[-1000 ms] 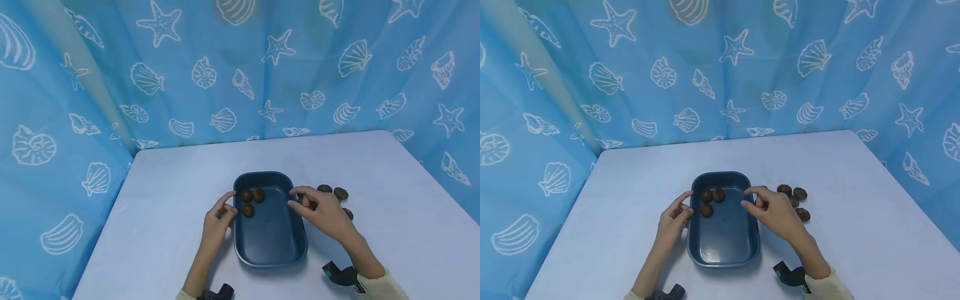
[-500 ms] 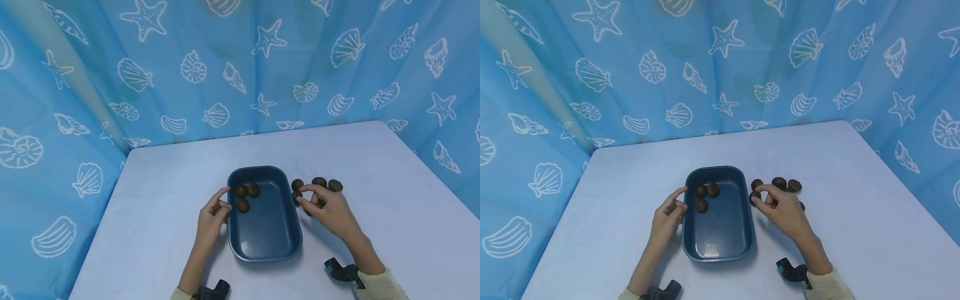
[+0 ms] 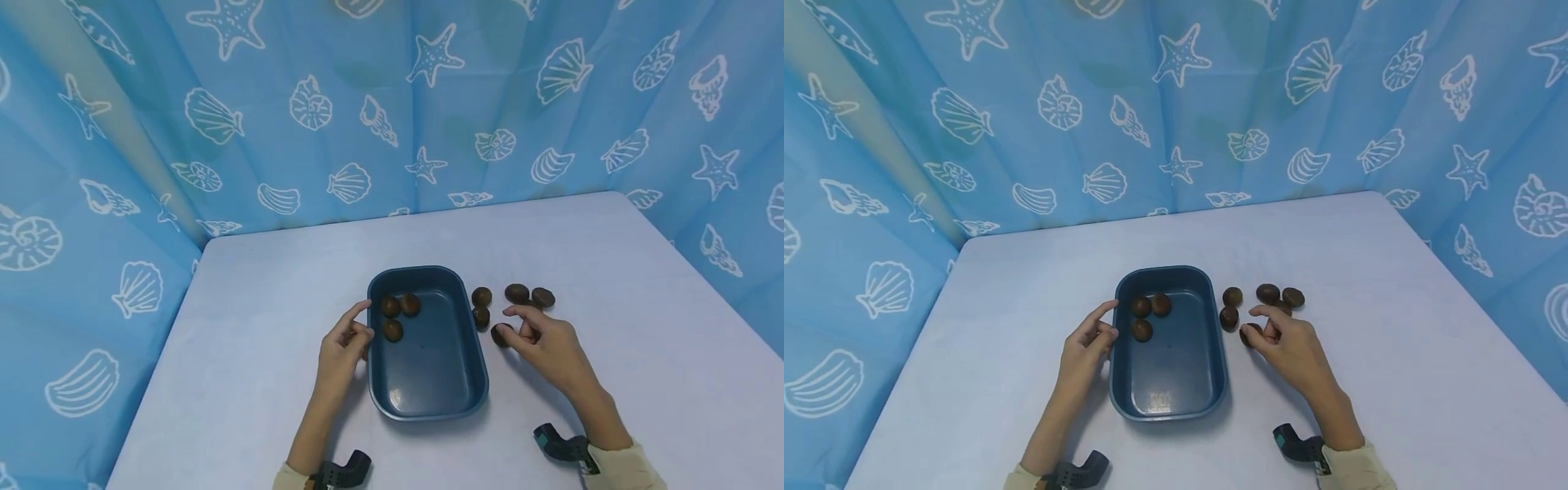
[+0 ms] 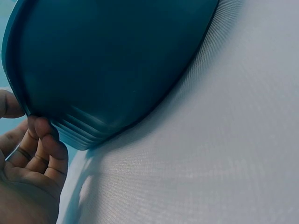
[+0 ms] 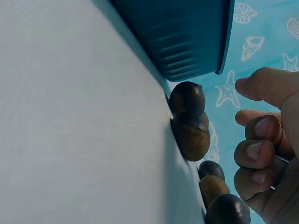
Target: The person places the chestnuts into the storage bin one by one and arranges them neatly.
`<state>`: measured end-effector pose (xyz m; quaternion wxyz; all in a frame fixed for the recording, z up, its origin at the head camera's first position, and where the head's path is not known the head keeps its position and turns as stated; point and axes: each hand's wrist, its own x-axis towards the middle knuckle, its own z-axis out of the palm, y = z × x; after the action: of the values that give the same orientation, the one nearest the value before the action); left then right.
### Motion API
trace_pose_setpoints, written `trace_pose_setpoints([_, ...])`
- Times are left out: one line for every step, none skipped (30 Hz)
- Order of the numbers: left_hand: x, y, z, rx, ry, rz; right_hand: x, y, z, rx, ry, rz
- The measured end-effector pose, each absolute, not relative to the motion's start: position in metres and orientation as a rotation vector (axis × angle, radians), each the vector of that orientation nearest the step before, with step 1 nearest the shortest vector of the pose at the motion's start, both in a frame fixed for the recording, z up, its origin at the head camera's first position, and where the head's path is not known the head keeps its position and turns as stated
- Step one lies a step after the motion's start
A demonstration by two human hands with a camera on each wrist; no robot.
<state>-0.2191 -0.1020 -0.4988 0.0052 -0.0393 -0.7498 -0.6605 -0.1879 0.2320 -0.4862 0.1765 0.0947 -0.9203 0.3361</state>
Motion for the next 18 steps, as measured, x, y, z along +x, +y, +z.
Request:
trace_pose_setpoints([-0.2193, -0.1021, -0.4988, -0.121, -2.351, -2.064, -0.1877, 0.2324, -0.4873, 0.265, -2.609, 0.956])
trace_pose_setpoints([-0.2194, -0.1022, -0.4986, -0.122, -2.354, -2.060, -0.1876, 0.2327, -0.4885, 0.262, -2.615, 0.964])
trace_pose_setpoints([-0.2193, -0.1023, -0.4985, -0.122, -2.354, -2.059, -0.1875, 0.2329, -0.4894, 0.257, -2.624, 0.967])
trace_pose_setpoints([-0.2190, -0.1025, -0.4986, -0.121, -2.354, -2.058, -0.1874, 0.2331, -0.4903, 0.253, -2.635, 0.970])
trace_pose_setpoints([-0.2188, -0.1029, -0.4989, -0.126, -2.351, -2.059, -0.1875, 0.2332, -0.4912, 0.250, -2.646, 0.968])
trace_pose_setpoints([-0.2184, -0.1030, -0.4984, -0.130, -2.349, -2.058, -0.1875, 0.2333, -0.4918, 0.243, -2.659, 0.965])
trace_pose_setpoints([-0.2179, -0.1031, -0.4981, -0.133, -2.349, -2.055, -0.1875, 0.2334, -0.4922, 0.238, -2.671, 0.957])
trace_pose_setpoints([-0.2174, -0.1031, -0.4976, -0.135, -2.349, -2.052, -0.1874, 0.2335, -0.4926, 0.232, -2.683, 0.948])
trace_pose_setpoints([-0.2171, -0.1031, -0.4974, -0.135, -2.352, -2.047, -0.1873, 0.2338, -0.4930, 0.225, -2.695, 0.935])
trace_pose_setpoints([-0.2169, -0.1030, -0.4969, -0.136, -2.354, -2.043, -0.1871, 0.2341, -0.4934, 0.218, -2.705, 0.926])
trace_pose_setpoints([-0.2168, -0.1027, -0.4967, -0.138, -2.357, -2.038, -0.1869, 0.2345, -0.4936, 0.209, -2.717, 0.916])
trace_pose_setpoints([-0.2168, -0.1026, -0.4967, -0.137, -2.361, -2.033, -0.1866, 0.2350, -0.4940, 0.201, -2.729, 0.906])
trace_pose_setpoints([-0.2169, -0.1023, -0.4969, -0.135, -2.365, -2.029, -0.1863, 0.2355, -0.4943, 0.194, -2.739, 0.903])
trace_pose_setpoints([-0.2171, -0.1021, -0.4970, -0.134, -2.367, -2.027, -0.1860, 0.2359, -0.4945, 0.187, -2.751, 0.906])
trace_pose_setpoints([-0.2174, -0.1019, -0.4971, -0.131, -2.368, -2.025, -0.1858, 0.2364, -0.4947, 0.180, -2.762, 0.910])
trace_pose_setpoints([-0.2175, -0.1017, -0.4972, -0.129, -2.368, -2.026, -0.1856, 0.2368, -0.4948, 0.173, -2.771, 0.916])
trace_pose_setpoints([-0.2177, -0.1015, -0.4974, -0.128, -2.368, -2.028, -0.1854, 0.2373, -0.4951, 0.165, -2.782, 0.922])
trace_pose_setpoints([-0.2177, -0.1014, -0.4974, -0.126, -2.368, -2.030, -0.1852, 0.2377, -0.4954, 0.159, -2.791, 0.929])
